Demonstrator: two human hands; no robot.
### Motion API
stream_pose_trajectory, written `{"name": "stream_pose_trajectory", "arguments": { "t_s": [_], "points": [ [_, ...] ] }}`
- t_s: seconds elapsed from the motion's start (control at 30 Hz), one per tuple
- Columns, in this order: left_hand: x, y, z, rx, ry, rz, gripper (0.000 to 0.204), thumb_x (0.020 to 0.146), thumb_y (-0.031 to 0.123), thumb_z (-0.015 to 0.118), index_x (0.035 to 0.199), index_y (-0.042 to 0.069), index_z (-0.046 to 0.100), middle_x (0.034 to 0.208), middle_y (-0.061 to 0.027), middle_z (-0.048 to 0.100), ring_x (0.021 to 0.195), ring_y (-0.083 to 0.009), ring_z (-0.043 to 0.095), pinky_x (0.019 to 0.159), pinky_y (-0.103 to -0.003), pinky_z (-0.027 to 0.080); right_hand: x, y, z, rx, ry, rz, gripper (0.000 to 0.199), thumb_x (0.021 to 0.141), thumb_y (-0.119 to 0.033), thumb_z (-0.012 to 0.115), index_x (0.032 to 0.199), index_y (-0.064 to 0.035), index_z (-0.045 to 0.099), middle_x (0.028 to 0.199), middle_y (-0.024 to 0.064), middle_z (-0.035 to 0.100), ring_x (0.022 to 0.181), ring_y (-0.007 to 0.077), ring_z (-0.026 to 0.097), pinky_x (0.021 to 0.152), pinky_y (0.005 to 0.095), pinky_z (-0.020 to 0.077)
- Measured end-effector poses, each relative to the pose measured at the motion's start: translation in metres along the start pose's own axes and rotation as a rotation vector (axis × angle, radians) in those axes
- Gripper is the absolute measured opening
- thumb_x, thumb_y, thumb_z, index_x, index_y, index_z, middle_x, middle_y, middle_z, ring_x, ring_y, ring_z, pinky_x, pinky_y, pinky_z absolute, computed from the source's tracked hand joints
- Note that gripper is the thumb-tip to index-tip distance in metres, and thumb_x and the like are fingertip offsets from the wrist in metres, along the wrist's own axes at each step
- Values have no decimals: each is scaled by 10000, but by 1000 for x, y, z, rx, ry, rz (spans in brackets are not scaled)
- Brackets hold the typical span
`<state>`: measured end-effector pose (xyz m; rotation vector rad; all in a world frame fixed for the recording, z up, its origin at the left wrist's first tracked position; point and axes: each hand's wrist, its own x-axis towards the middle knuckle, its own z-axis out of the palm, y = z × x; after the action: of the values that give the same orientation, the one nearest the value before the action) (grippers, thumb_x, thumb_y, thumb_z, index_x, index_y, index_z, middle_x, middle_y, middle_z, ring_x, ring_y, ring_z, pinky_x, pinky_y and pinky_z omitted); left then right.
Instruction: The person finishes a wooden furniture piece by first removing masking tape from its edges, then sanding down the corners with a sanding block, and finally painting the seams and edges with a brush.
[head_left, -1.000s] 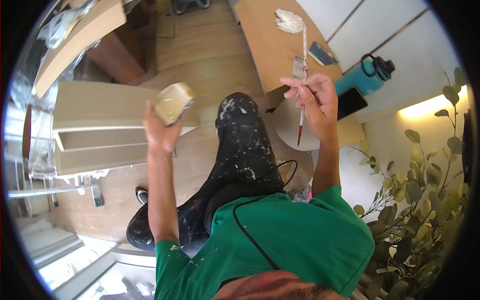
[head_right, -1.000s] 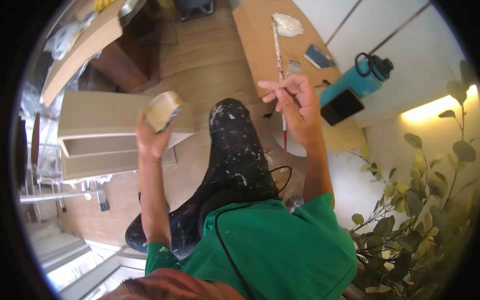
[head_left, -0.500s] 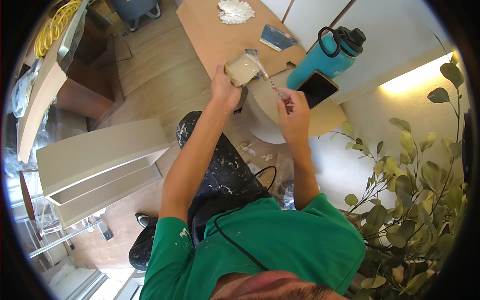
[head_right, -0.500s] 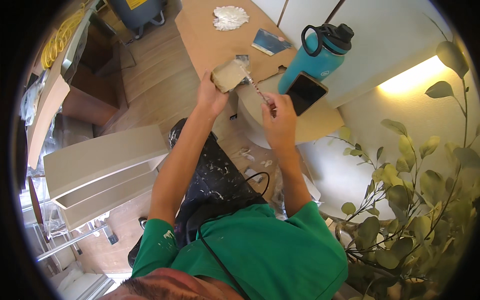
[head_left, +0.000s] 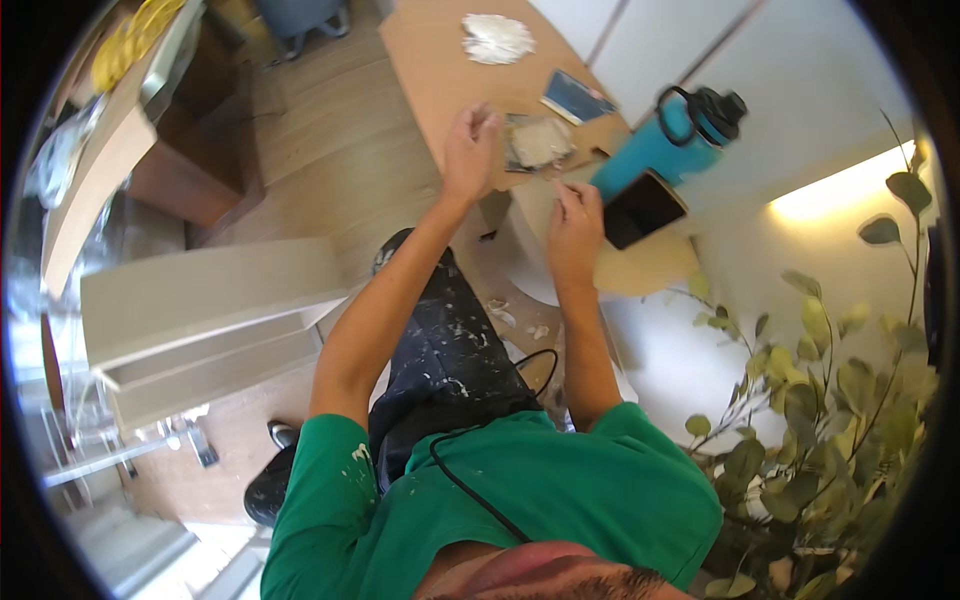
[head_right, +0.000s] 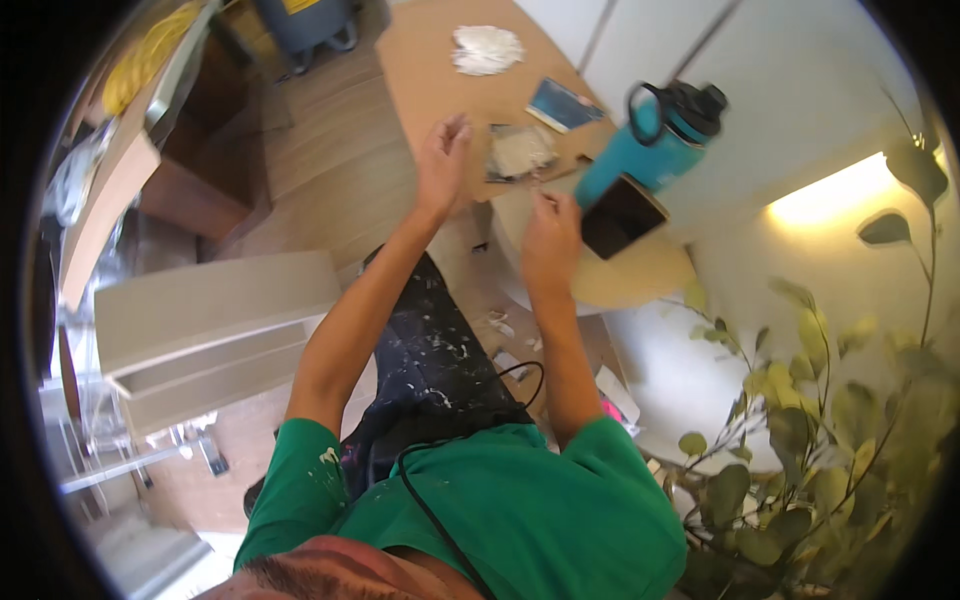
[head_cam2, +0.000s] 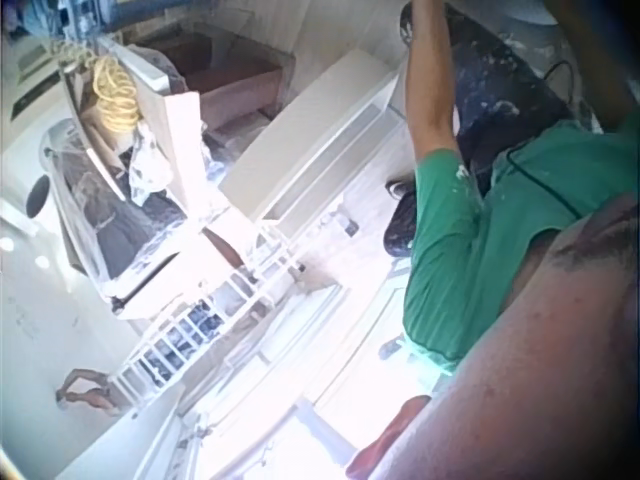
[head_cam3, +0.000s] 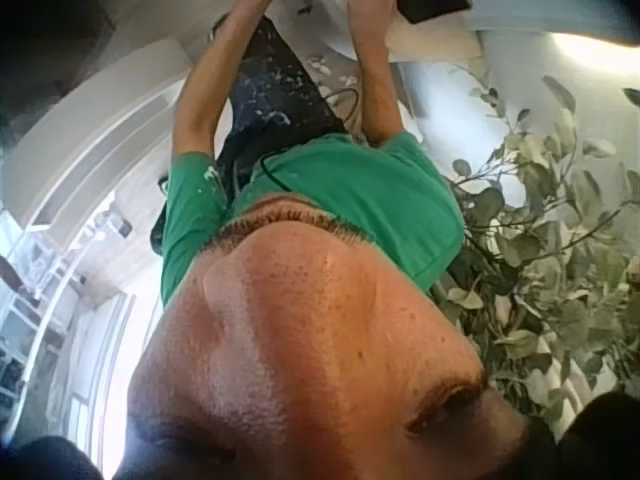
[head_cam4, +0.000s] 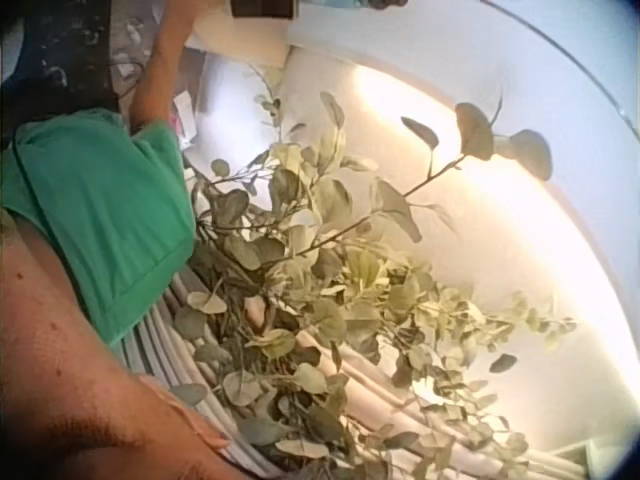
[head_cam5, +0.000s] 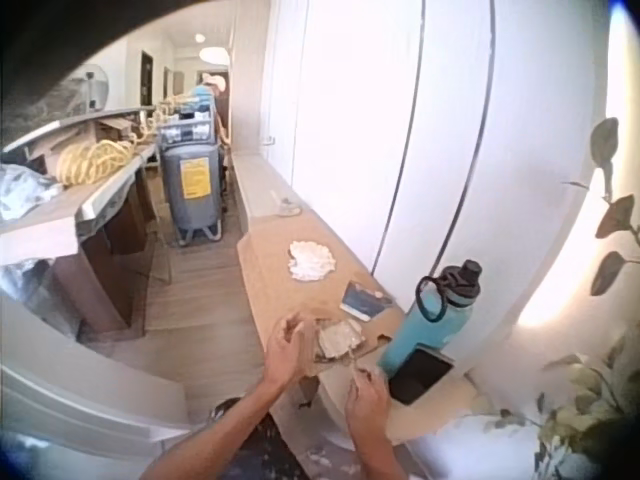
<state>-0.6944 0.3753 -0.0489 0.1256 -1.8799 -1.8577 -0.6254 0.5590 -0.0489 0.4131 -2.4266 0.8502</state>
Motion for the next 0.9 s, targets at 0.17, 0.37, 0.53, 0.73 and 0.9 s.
{"name": "stream_pose_trajectory", "arguments": {
  "t_s": [0.17,0.37,0.53,0.73,0.9],
  "points": [
    [-21,2,-63,168,93,100,279,1013,165,616,1229,-10,642,1106,-157,689,1056,-244,661,966,-378,523,-8,16,11,-149,-99,-80,395,945,-12,540,1307,-43,698,1275,175,647,1197,370,590,1057,436,453],
    [-60,38,-151,-76,222,162,339,1014,143,597,1326,11,577,1069,-112,657,1009,-194,641,913,-344,531,-13,40,18,-73,-48,-282,360,971,-57,542,1295,-10,693,1426,226,590,1309,403,563,1115,473,431],
    [-90,66,-218,93,226,117,405,1031,140,624,1411,29,541,1168,-103,673,1047,-171,651,950,-342,530,-9,56,24,-168,-92,-91,332,963,24,524,1251,31,687,1337,235,588,1228,423,587,1042,461,477],
    [-131,75,-282,207,284,87,395,1047,158,617,1418,45,542,1145,-108,679,1036,-165,658,930,-335,536,27,99,56,6,26,-266,291,986,27,466,1191,59,671,1235,246,597,1159,413,606,994,459,489],
    [-171,74,-323,320,297,35,398,1057,194,615,1421,51,542,1130,-107,685,1030,-168,661,927,-341,538,29,5,9,-8,-63,-148,264,979,1,496,1129,72,701,1250,292,621,1144,445,606,1011,496,483]
  ]
}}
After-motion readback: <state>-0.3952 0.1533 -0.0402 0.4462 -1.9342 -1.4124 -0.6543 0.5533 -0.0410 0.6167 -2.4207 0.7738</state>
